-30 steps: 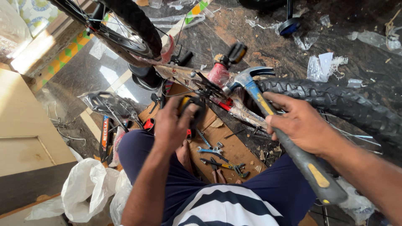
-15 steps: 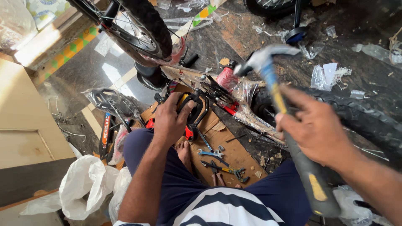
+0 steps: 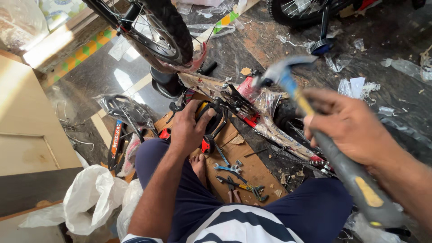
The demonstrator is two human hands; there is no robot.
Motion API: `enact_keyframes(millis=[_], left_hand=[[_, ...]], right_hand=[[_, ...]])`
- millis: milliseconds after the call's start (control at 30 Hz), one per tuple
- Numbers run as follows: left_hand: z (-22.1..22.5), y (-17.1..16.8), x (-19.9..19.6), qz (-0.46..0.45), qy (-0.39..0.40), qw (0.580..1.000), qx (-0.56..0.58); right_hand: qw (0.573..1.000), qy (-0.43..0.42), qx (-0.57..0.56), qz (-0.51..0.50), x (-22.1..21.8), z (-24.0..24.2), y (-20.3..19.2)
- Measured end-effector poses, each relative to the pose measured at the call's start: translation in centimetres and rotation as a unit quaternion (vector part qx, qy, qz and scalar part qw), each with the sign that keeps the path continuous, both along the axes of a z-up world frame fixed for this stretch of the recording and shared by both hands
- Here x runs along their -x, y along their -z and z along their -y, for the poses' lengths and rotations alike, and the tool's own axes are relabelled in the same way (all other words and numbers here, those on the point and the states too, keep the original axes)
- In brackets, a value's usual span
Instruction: The person assembles and repairs a bicycle by installing the chain around the crankset and rear cassette, then uses a hammer to secure parts on the frame.
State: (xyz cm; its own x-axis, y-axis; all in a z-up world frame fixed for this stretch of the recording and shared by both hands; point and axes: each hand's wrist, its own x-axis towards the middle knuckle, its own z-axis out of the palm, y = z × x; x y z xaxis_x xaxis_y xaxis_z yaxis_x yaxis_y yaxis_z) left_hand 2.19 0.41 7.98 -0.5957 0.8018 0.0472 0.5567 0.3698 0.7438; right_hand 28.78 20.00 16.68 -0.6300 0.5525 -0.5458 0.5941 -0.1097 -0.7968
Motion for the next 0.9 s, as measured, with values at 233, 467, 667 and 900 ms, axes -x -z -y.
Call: enact_keyframes(millis=[233, 467, 667, 900], left_hand=[[0.0, 0.2, 0.2, -0.014, 0.000, 0.999, 0.033], [0.0, 0.2, 0.4, 0.019, -0.008, 1.000, 0.014], [0.0, 0.1, 0.5, 0.009, 0.011, 1.000, -0.005], [0.3, -1.3, 0.6, 0.042, 0.007, 0.998, 0.048]], right_hand=[[0.994, 0.044, -0.061, -0.079, 0.0, 1.2, 2.1], [0.966, 0.122, -0.108, -0.203, -0.4, 0.8, 0.4], [0.998, 0.039, 0.049, 0.006, -0.1, 0.7, 0.5], [0.996, 0.044, 0.050, -0.057, -1.3, 1.2, 2.0]])
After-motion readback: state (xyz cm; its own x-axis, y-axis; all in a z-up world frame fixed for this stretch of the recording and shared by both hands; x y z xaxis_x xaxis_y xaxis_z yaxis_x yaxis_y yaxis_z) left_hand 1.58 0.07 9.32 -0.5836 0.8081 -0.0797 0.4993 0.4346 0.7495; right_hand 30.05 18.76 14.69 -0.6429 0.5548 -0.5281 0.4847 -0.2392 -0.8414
